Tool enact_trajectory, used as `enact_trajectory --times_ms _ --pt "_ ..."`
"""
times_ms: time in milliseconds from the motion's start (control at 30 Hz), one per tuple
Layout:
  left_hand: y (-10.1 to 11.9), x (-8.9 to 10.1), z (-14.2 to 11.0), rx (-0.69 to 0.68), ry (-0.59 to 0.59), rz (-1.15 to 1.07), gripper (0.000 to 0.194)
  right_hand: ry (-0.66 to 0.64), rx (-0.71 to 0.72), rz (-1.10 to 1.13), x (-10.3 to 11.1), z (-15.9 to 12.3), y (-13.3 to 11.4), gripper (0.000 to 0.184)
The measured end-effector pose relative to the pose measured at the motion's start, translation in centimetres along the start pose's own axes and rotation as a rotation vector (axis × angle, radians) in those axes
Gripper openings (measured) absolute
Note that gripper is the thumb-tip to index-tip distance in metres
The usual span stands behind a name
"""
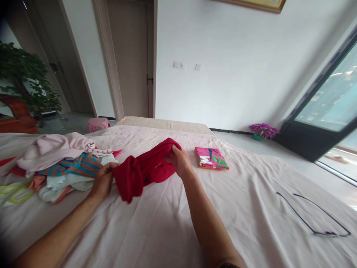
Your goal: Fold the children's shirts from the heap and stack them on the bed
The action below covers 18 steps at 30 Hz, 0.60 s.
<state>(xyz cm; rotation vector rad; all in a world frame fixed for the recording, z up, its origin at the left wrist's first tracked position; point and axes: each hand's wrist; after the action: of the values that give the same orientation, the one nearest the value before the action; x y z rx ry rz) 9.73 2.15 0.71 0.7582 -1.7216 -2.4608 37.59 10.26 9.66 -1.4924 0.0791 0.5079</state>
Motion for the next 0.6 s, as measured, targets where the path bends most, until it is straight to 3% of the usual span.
enact_trajectory --times_ms 100,167,233,333,367,433,500,600 --pt "0.0 1.7 1.4 0.012 0.207 -0.045 0.018 -0.002 -0.025 0.028 0.1 -0.2 -0.5 0.016" --pt "0.6 1.5 1.6 -0.044 0.225 -0.013 0.017 -0.060 -0.046 0.069 -0.3 -0.5 -0.9 0.016" --pt "1.7 0.1 0.8 -0.112 0.082 0.117 0.030 -0.107 -0.036 0.096 -1.0 -1.0 -1.3 0.018" --pt "3.2 -3.3 -1.4 -0.228 -0.202 0.507 0.063 -0.186 -0.003 0.095 -2.4 -2.3 -1.8 0.022" --pt "3.5 -4.3 -2.0 -0.256 -0.266 0.636 0.062 -0.215 0.004 0.083 -2.7 -2.7 -2.0 0.024" --pt "3.7 -5.8 -2.6 -0.239 -0.335 0.812 0.039 -0.252 0.015 0.053 -3.2 -3.4 -2.3 0.027" --pt "3.9 -6.4 -1.7 -0.170 -0.301 0.817 0.025 -0.241 0.034 0.031 -3.3 -3.8 -2.7 0.029" --pt "5.9 -6.5 2.3 -0.237 -0.098 0.584 0.035 -0.203 0.054 -0.007 -2.9 -3.8 -3.5 0.026"
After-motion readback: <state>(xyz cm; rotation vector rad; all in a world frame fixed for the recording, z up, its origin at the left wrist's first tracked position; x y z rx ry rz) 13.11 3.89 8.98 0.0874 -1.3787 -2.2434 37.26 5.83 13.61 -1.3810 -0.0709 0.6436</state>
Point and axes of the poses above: each hand's wrist, its own z-axis towards the middle knuckle, its own x-axis out of the back of the hand, y = z × x, and after that the axes turned 12 degrees about -z, right-handed
